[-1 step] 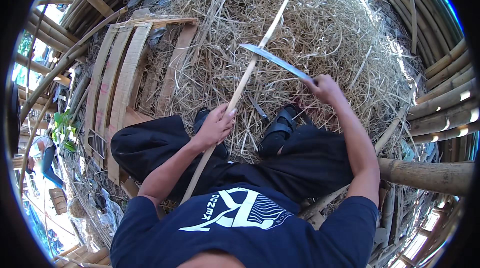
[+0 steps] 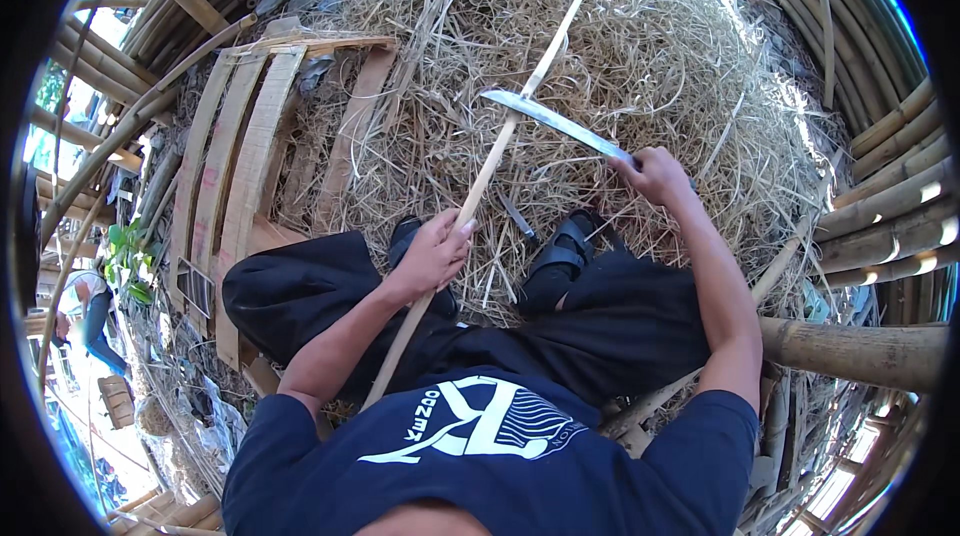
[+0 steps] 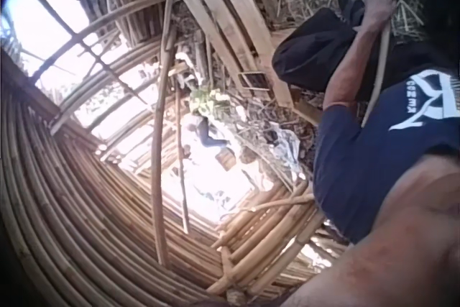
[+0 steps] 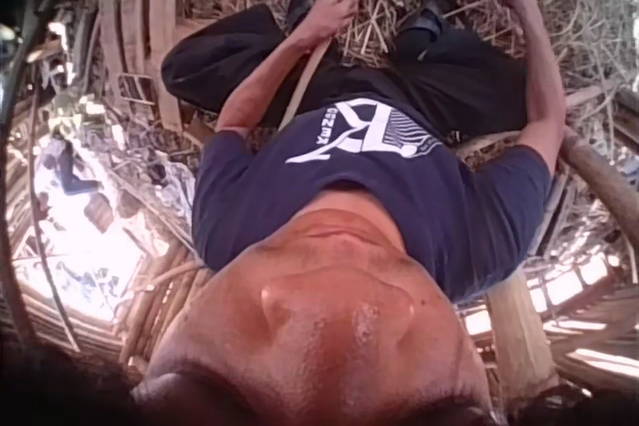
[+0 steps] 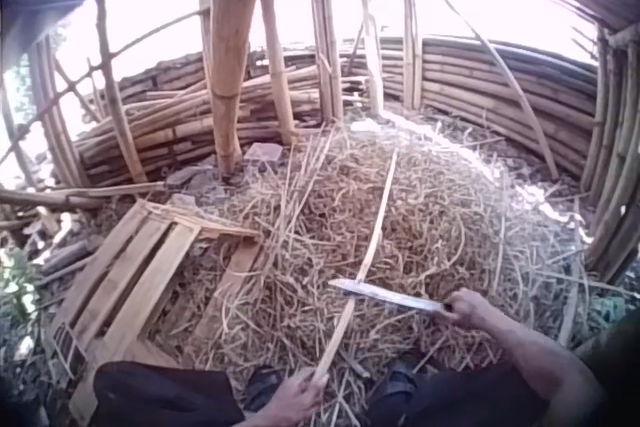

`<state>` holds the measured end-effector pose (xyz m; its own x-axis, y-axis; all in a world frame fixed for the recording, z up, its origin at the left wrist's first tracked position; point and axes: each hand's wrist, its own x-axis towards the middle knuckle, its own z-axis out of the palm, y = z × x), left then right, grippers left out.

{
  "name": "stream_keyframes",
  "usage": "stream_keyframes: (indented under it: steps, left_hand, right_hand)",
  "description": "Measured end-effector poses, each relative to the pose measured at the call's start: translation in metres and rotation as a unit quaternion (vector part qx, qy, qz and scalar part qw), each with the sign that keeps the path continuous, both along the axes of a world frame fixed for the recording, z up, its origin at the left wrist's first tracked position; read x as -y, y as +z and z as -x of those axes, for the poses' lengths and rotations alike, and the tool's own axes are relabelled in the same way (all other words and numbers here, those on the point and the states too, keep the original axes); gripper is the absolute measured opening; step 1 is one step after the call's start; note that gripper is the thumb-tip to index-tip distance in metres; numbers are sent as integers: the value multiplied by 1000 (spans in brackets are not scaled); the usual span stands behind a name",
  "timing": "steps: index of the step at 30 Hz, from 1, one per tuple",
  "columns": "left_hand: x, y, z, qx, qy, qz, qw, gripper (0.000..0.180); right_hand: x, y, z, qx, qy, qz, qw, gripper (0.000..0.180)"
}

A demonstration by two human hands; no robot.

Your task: The person uses a machete to shave and smooth a thin strip of wood while sitting over a pile of straw.

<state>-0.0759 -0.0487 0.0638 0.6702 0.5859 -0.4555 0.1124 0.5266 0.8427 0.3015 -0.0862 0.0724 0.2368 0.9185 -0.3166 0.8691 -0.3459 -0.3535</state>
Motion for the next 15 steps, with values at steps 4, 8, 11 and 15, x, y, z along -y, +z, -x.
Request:
stream_keyframes:
  steps: [4, 8, 11, 15]
  left_hand:
    - [-5, 3, 2, -32, 5, -32, 999, 17]
    - [-11, 5, 4, -69, -4, -52, 996, 19]
    - [-7, -10, 3, -98, 2, -101, 990, 22]
    - [-6, -16, -1, -99, -4, -142, 985, 22]
  right_hand:
    - [-1, 10, 30, -14, -14, 7, 1000, 69]
    - [7, 19, 72, -59, 85, 40, 994, 66]
    - [12, 12, 90, -25, 190, 29, 981, 67]
    - [11, -9, 66, -20, 217, -22, 976, 66]
